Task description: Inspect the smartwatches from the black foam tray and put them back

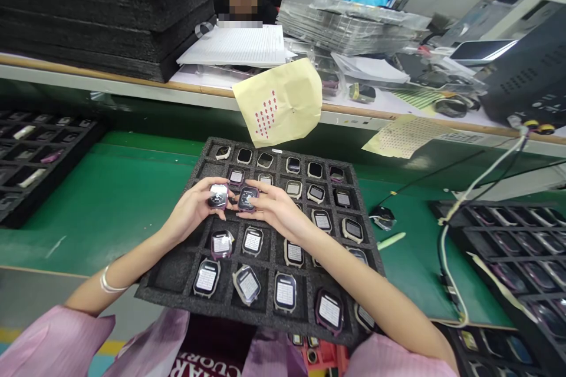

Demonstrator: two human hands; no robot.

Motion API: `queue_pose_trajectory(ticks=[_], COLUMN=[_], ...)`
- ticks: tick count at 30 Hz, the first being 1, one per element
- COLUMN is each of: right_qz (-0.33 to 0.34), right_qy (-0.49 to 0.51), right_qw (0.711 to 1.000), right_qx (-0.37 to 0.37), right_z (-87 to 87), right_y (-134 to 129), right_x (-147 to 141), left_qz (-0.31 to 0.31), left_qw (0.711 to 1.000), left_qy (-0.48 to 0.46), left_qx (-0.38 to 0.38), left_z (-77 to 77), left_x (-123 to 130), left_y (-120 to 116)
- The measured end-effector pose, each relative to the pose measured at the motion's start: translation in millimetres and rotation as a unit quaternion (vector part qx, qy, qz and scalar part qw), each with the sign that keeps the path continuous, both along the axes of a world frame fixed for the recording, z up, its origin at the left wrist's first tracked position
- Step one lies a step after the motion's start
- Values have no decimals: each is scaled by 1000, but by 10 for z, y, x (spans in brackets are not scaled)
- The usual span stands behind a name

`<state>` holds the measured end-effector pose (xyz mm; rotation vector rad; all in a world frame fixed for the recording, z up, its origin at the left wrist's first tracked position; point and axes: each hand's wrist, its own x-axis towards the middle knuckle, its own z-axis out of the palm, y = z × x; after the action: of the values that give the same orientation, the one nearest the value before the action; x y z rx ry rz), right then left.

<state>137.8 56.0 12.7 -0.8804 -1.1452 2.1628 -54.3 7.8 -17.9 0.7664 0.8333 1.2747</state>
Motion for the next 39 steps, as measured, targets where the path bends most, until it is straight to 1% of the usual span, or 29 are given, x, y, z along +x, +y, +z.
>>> queue_pose_trajectory(ticks=[4, 9, 15, 20, 23, 26, 32, 35, 39], right_qz=[-15, -13, -5, -9, -11, -9, -6, -2, 10], right_qy=[-9, -26, -27, -33, -39, -29, -27, -26, -23], right_qw=[999, 995, 990, 986, 985, 986, 990, 991, 993], right_qx=[40, 93, 139, 162, 167, 162, 137, 130, 115], right_z=[-5, -11, -48, -59, -64, -75, -90, -87, -80], right_y=[-8, -22, -32, -27, -24, -22, -27, -31, -32], right_x=[-3, 7, 31, 20, 13, 17, 25, 28, 35], left_qz=[-4, -4, -5, -11, -19, -13, -10, -7, -25], left_qw=[999, 996, 995, 994, 990, 987, 986, 986, 989], left_qy=[17, 50, 60, 74, 97, 116, 119, 114, 75], left_qx=[31, 69, 81, 86, 100, 112, 117, 120, 122], left_z=[-59, -126, -141, -137, -112, -77, -54, -75, -99], left_x=[-22, -39, -36, -41, -36, -13, 13, -6, -29], left_y=[-14, -32, -34, -43, -54, -61, -56, -51, -54])
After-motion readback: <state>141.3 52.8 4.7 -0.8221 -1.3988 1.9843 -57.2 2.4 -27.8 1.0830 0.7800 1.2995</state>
